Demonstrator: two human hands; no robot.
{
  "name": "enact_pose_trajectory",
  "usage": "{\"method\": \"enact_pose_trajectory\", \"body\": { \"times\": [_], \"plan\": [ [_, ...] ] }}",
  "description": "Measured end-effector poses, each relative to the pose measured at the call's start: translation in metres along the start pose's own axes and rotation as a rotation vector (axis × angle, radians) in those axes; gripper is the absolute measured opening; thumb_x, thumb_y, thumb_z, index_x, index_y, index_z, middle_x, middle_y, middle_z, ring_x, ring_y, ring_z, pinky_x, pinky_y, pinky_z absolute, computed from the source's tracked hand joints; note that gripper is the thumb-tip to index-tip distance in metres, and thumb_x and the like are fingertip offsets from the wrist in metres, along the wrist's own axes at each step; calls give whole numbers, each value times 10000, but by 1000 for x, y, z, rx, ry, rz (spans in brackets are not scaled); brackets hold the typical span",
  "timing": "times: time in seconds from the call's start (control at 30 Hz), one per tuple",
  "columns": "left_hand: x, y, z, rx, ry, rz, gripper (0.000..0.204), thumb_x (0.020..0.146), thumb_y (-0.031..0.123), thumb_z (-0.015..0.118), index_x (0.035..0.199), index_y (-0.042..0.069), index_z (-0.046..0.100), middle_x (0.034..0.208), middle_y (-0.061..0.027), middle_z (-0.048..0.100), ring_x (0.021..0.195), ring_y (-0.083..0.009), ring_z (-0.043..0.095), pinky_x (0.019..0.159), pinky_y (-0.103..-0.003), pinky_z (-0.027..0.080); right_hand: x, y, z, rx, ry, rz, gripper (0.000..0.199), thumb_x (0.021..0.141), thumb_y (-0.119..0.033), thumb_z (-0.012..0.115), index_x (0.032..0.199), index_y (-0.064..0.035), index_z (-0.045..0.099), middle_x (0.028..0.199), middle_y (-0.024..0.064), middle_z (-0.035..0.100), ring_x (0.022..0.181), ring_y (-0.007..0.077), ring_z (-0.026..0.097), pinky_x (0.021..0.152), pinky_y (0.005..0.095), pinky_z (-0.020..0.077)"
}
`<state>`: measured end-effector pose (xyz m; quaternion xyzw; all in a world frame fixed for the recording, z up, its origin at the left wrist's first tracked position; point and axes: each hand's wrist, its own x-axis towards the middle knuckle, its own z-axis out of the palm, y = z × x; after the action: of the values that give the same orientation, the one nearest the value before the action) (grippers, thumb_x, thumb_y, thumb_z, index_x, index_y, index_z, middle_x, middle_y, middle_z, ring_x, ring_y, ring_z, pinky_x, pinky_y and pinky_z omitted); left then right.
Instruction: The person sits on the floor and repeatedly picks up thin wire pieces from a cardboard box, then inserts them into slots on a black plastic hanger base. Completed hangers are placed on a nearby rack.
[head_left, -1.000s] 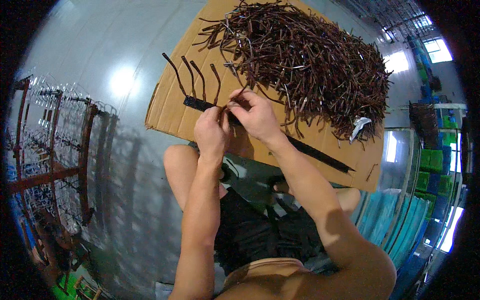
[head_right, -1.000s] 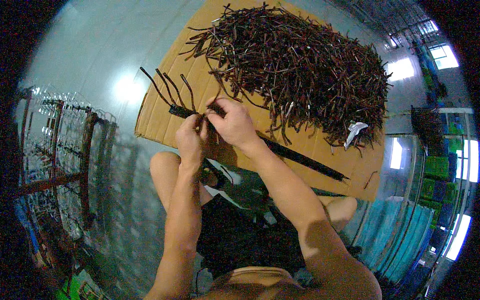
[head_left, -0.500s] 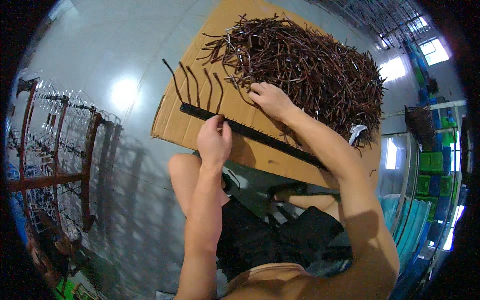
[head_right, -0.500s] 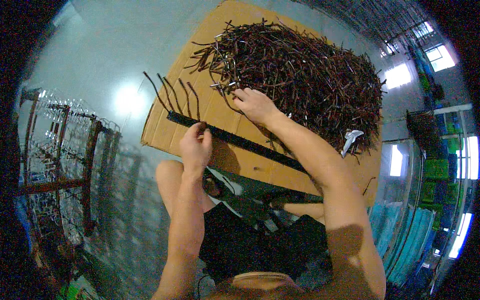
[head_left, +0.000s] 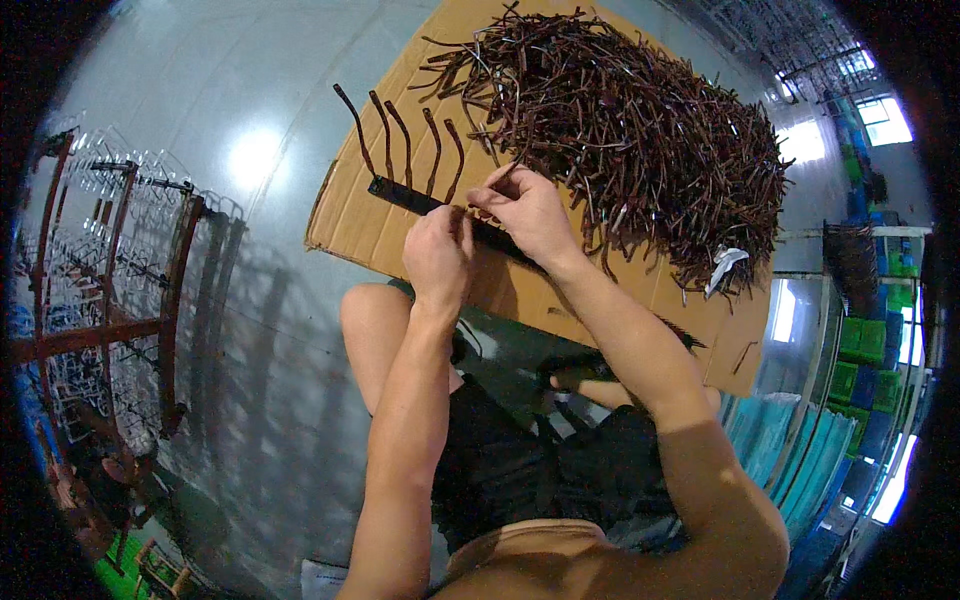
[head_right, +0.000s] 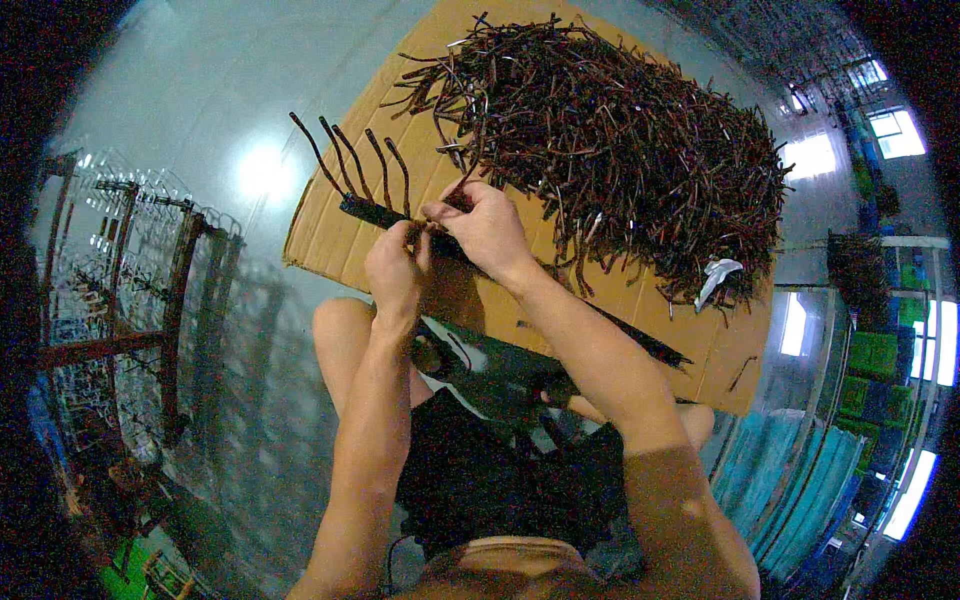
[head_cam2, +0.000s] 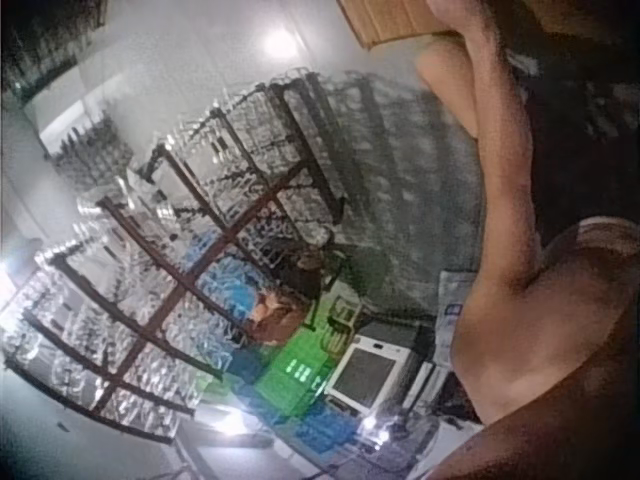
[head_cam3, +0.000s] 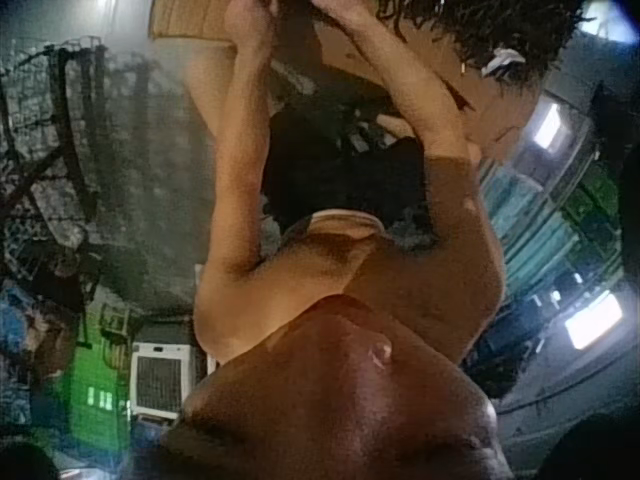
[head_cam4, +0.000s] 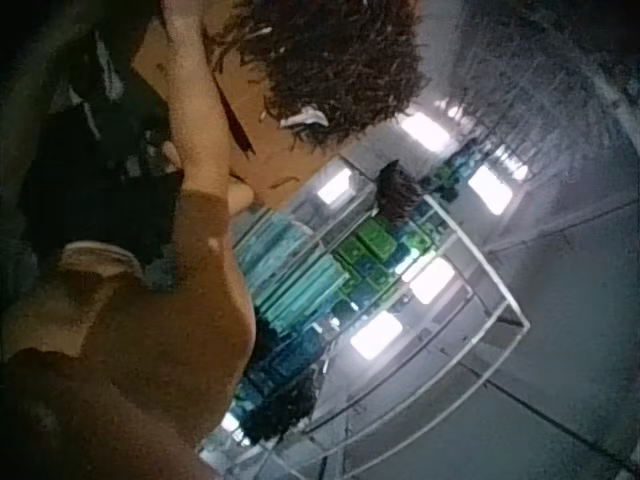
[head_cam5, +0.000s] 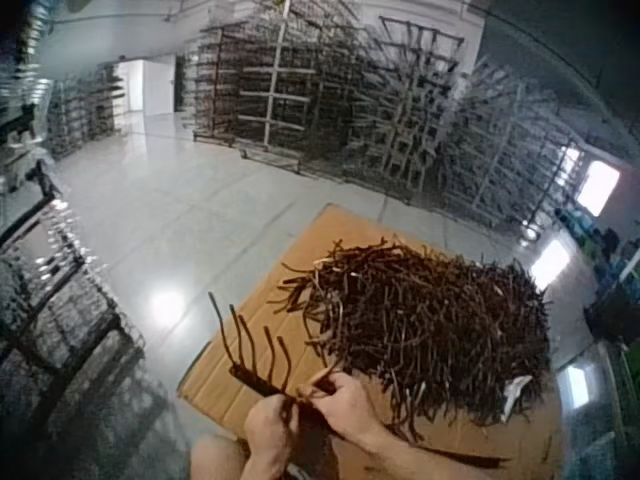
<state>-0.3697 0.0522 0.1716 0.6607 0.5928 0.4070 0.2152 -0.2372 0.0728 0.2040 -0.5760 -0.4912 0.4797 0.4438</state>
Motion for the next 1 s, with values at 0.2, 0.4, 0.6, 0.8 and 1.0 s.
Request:
{"method": "enact_pose_trajectory", "body": {
  "times": [0.2,0.4,0.6,0.8,1.0],
  "plan": [
    [0,-3,3,19,7,-2,110,838,145,624,833,35,632,770,-156,628,771,-342,602,700,-429,472,0,9,6,-73,41,-64,186,809,-186,721,825,-12,654,753,69,668,685,111,591,656,279,476],
    [-2,-6,4,37,-13,-11,119,836,157,627,837,38,629,786,-155,634,774,-341,604,706,-430,471,-4,8,7,-117,53,-45,216,801,-214,716,835,-9,657,765,87,670,686,150,609,660,298,481],
    [-2,-11,8,-24,30,8,144,820,128,665,922,28,643,823,-158,669,740,-309,661,663,-367,511,-7,-2,13,-573,42,-330,184,828,-185,692,911,-24,659,803,60,669,733,116,608,686,269,480],
    [-1,-6,2,-161,-14,-147,132,838,152,648,822,21,632,833,-160,662,728,-324,639,659,-395,498,35,-32,-27,-210,-518,181,270,788,-187,706,994,-26,638,879,113,662,785,183,625,721,324,505],
    [12,2,-7,-13,49,-237,160,845,197,646,882,47,688,759,-139,672,736,-309,658,686,-352,511,82,6,-22,-1138,231,-186,237,853,-175,594,1007,-20,501,878,219,619,805,410,620,706,483,498]
  ]
}}
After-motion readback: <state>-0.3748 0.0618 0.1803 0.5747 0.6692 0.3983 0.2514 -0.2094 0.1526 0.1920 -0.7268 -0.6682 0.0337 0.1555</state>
